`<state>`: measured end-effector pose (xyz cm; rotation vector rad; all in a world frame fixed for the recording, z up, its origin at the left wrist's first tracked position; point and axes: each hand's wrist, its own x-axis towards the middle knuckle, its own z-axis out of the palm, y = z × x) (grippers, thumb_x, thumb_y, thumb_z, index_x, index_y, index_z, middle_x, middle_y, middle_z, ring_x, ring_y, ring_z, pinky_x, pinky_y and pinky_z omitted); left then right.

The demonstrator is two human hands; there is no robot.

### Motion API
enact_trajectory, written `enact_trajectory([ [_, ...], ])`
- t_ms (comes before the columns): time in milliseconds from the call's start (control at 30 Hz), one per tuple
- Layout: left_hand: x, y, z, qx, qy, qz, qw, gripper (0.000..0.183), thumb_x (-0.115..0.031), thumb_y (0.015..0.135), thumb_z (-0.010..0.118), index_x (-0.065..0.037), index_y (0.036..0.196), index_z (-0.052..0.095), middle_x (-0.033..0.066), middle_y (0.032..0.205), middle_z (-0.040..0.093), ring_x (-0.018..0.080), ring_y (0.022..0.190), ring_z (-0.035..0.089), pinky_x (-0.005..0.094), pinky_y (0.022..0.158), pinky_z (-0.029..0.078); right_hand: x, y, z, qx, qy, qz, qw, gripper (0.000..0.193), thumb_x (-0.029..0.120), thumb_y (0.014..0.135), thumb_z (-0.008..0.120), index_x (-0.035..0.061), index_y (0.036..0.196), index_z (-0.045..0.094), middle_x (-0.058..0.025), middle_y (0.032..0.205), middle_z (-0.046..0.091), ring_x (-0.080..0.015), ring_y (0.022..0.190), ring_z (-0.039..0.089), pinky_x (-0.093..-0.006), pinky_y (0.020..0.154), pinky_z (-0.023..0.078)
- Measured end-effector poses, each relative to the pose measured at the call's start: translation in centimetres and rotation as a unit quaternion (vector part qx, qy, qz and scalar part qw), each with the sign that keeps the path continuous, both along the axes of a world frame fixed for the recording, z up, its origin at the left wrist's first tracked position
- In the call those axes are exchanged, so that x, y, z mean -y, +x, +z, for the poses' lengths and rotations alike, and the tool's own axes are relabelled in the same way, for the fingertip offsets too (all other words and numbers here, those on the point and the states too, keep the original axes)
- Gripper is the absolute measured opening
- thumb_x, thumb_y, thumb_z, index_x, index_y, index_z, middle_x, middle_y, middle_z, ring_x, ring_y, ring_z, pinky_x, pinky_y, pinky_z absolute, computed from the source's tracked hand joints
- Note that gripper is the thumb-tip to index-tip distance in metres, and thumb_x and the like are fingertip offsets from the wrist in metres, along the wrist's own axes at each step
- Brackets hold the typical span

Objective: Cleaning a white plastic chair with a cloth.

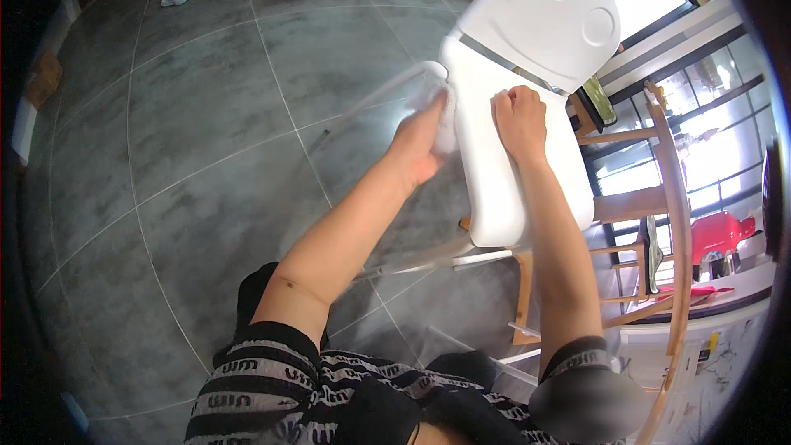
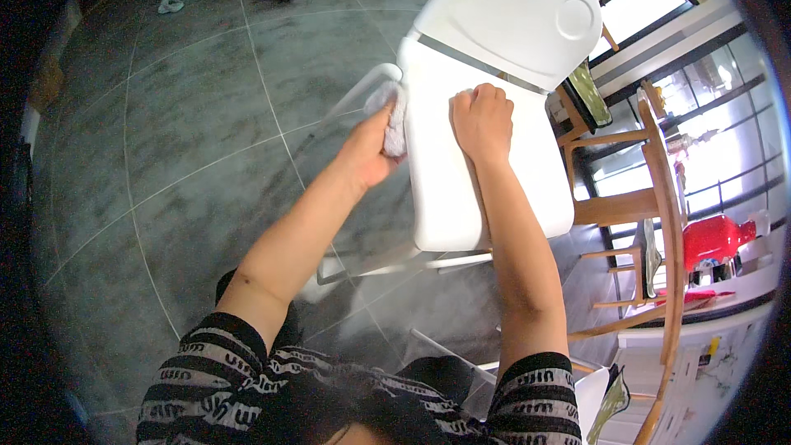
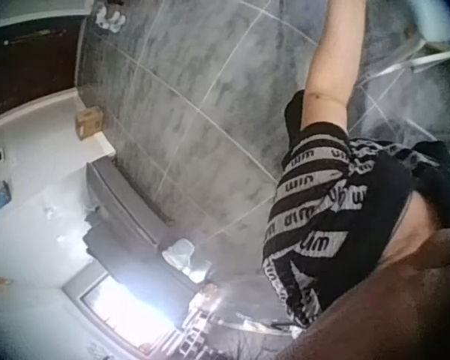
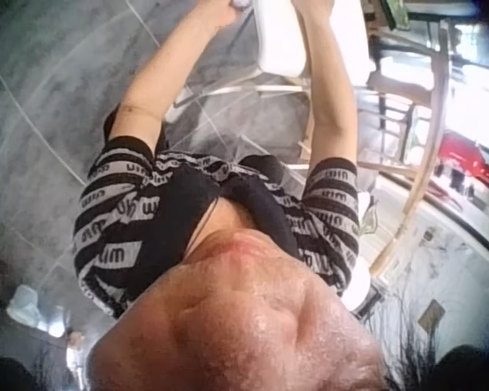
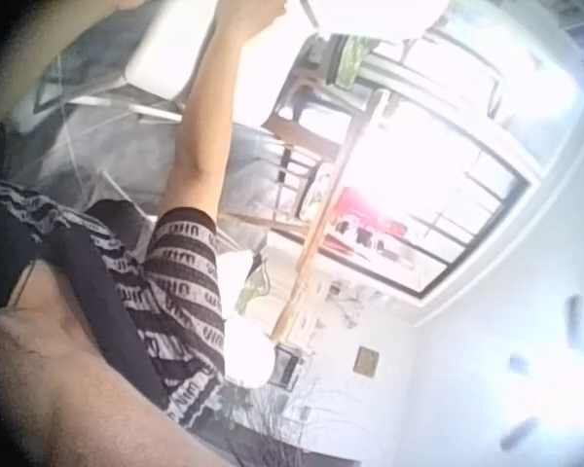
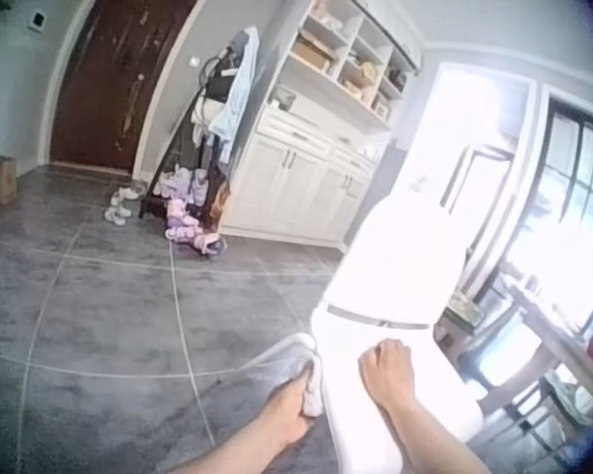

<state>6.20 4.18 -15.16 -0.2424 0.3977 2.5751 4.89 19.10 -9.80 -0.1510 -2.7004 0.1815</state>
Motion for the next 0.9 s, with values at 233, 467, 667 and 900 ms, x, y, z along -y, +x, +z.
enact_trajectory([
  [233,0.5,-3.9,-0.3,-0.066,-0.058,0.058,0.994,0.038,-0.024,0.083,0.059,0.002,0.109,0.050,0.0102,0.105,0.055,0.0195,0.094,0.055,0.0326,0.080,0.043,0.6,-0.2,-0.1,-0.004,0.006,0.009,1.000,0.031,0.027,0.081,0.043,-0.0014,0.089,0.053,-0.0179,0.097,0.052,-0.0348,0.090,0.046,-0.0437,0.079,0.041],
  [467,0.3,-3.9,-0.7,-0.118,-0.027,0.023,0.992,0.042,-0.024,0.081,0.061,0.004,0.110,0.049,0.0112,0.104,0.056,0.0194,0.092,0.055,0.0340,0.078,0.044,0.4,-0.4,-0.1,-0.020,0.014,0.013,1.000,0.030,0.027,0.081,0.043,-0.0011,0.088,0.053,-0.0181,0.097,0.052,-0.0350,0.090,0.046,-0.0432,0.079,0.041],
  [667,-0.8,-5.2,-1.8,-0.053,-0.058,0.015,0.997,0.045,-0.026,0.078,0.064,0.005,0.108,0.050,0.0114,0.105,0.055,0.0196,0.092,0.055,0.0312,0.076,0.045,-0.4,-0.3,0.0,-0.008,0.014,0.002,1.000,0.031,0.027,0.081,0.042,-0.0014,0.090,0.053,-0.0187,0.098,0.052,-0.0354,0.091,0.046,-0.0438,0.080,0.040],
  [900,-0.3,-5.8,0.8,-0.049,-0.164,0.062,0.983,0.039,-0.024,0.076,0.065,0.005,0.101,0.055,0.0106,0.098,0.058,0.0168,0.084,0.057,0.0276,0.070,0.045,0.4,-0.3,-0.1,0.000,0.001,0.009,1.000,0.032,0.027,0.081,0.042,-0.0015,0.091,0.053,-0.0181,0.100,0.053,-0.0348,0.093,0.046,-0.0431,0.080,0.040],
])
